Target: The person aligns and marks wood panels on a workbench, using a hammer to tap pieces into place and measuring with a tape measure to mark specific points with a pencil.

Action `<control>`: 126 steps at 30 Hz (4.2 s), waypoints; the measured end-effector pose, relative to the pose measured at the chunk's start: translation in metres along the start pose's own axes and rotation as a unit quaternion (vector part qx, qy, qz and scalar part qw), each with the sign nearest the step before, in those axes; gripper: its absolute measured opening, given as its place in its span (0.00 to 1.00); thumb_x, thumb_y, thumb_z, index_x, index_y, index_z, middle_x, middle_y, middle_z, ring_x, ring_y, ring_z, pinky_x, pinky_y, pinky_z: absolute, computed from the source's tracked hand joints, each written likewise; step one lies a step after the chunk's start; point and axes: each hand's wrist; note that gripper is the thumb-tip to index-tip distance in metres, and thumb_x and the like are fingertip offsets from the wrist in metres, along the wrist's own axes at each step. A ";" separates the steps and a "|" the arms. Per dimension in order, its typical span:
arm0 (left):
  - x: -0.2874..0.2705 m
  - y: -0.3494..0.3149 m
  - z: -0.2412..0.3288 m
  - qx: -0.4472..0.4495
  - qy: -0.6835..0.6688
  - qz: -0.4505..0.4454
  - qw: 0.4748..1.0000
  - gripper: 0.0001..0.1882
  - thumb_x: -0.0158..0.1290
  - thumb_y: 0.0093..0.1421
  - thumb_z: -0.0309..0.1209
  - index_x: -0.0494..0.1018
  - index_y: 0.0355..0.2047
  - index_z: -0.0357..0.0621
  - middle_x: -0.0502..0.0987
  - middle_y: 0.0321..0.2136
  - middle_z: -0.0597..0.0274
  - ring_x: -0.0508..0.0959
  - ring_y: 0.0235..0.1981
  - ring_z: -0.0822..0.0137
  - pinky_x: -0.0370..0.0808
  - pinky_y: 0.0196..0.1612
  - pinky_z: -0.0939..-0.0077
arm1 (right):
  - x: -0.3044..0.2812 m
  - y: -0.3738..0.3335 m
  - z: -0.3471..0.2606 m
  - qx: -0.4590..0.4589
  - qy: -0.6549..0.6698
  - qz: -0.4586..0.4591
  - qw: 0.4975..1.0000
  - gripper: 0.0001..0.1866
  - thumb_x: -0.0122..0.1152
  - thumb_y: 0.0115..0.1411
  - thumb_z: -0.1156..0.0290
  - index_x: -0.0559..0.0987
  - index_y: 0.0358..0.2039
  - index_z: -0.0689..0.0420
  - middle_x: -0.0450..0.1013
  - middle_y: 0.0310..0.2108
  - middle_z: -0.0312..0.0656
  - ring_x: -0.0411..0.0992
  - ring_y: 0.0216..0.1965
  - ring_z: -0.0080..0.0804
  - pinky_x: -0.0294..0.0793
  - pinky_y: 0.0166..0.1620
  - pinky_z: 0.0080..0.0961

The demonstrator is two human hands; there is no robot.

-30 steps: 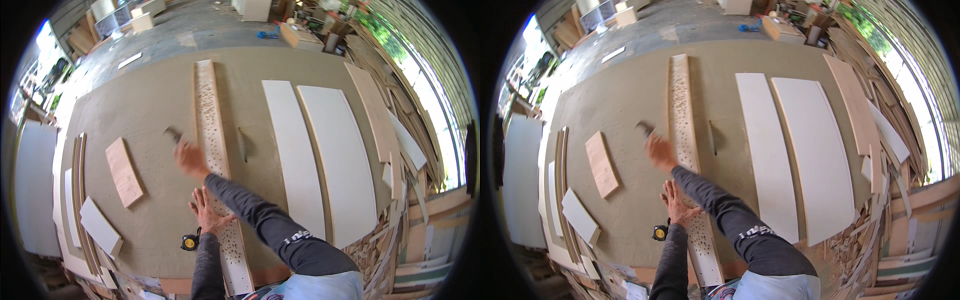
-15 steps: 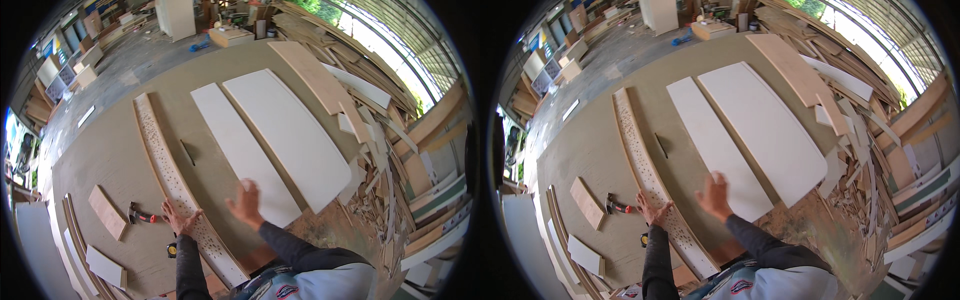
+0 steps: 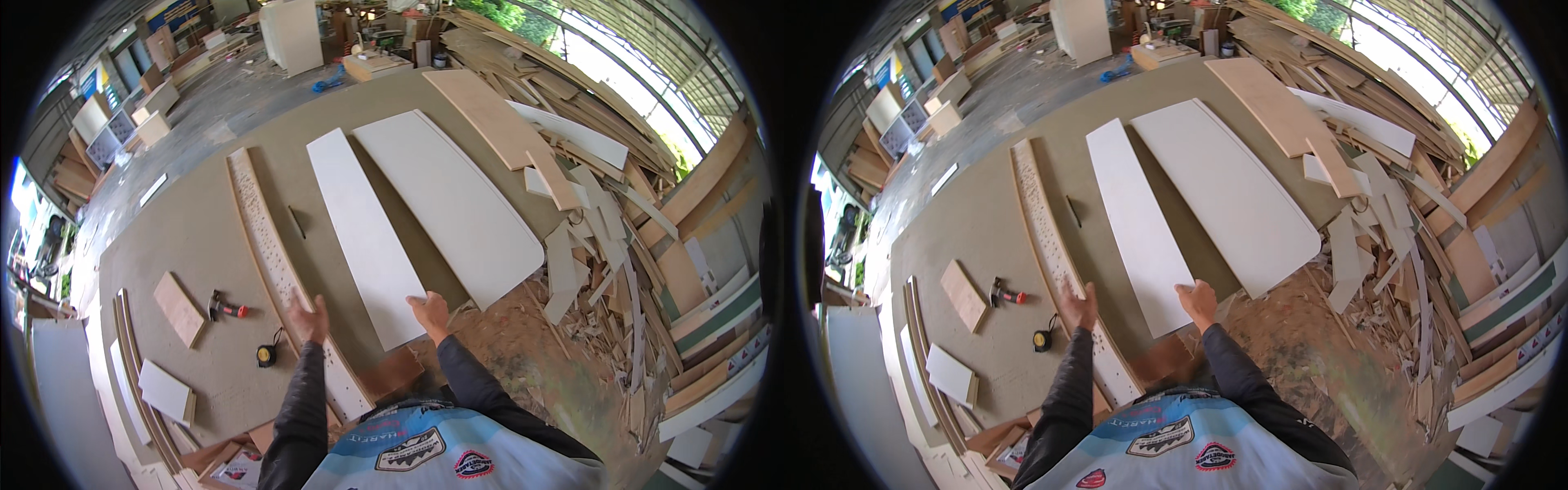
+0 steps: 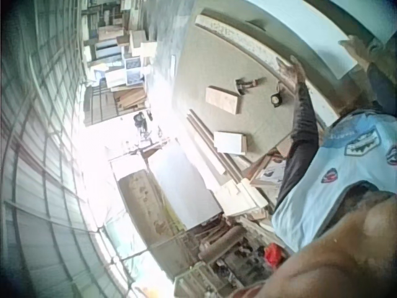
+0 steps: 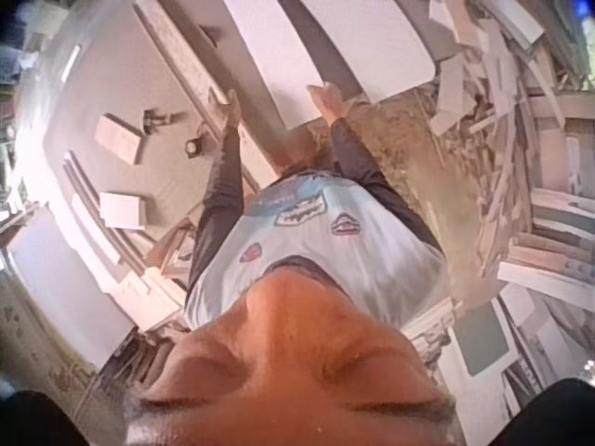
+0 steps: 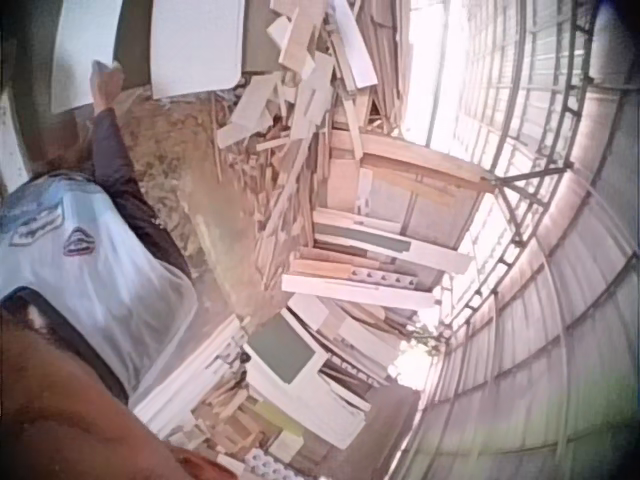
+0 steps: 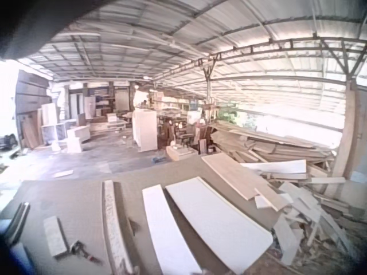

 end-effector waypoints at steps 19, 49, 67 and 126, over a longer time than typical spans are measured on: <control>-0.196 -0.091 -0.075 -0.219 -0.230 0.226 0.921 0.16 0.60 0.64 0.37 0.76 0.36 0.33 0.79 0.30 0.65 0.75 0.30 0.73 0.73 0.35 0.77 | 0.079 -0.182 -0.053 -0.188 0.289 -0.458 0.819 0.15 0.56 0.68 0.60 0.80 0.38 0.61 0.77 0.29 0.34 0.70 0.29 0.17 0.69 0.33 0.19; -0.107 -0.108 -0.102 -0.173 -0.303 0.225 0.910 0.17 0.57 0.63 0.23 0.74 0.52 0.35 0.76 0.45 0.56 0.76 0.45 0.68 0.75 0.46 0.73 | -0.138 0.074 0.165 -0.081 0.056 0.247 0.964 0.10 0.60 0.60 0.66 0.80 0.34 0.60 0.78 0.34 0.48 0.78 0.37 0.44 0.75 0.41 0.38; 0.193 -0.211 0.250 -0.421 -0.527 -0.241 0.698 0.18 0.59 0.65 0.34 0.73 0.50 0.36 0.78 0.44 0.56 0.80 0.46 0.53 0.80 0.46 0.57 | -0.414 0.461 0.289 0.148 0.227 0.253 0.929 0.72 0.79 0.46 0.50 0.34 0.70 0.71 0.56 0.64 0.68 0.60 0.64 0.58 0.70 0.60 0.47; -0.116 -0.202 0.159 -0.220 -0.344 0.265 0.873 0.36 0.63 0.58 0.23 0.64 0.66 0.42 0.71 0.58 0.61 0.72 0.56 0.67 0.71 0.55 0.71 | -0.160 0.120 0.084 -0.529 0.125 -0.078 0.835 0.22 0.63 0.61 0.59 0.73 0.49 0.61 0.69 0.50 0.53 0.65 0.56 0.53 0.63 0.61 0.48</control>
Point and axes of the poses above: each hand's wrist, its own y-axis towards the middle knuckle, its own x-axis out of the palm, z = x × y
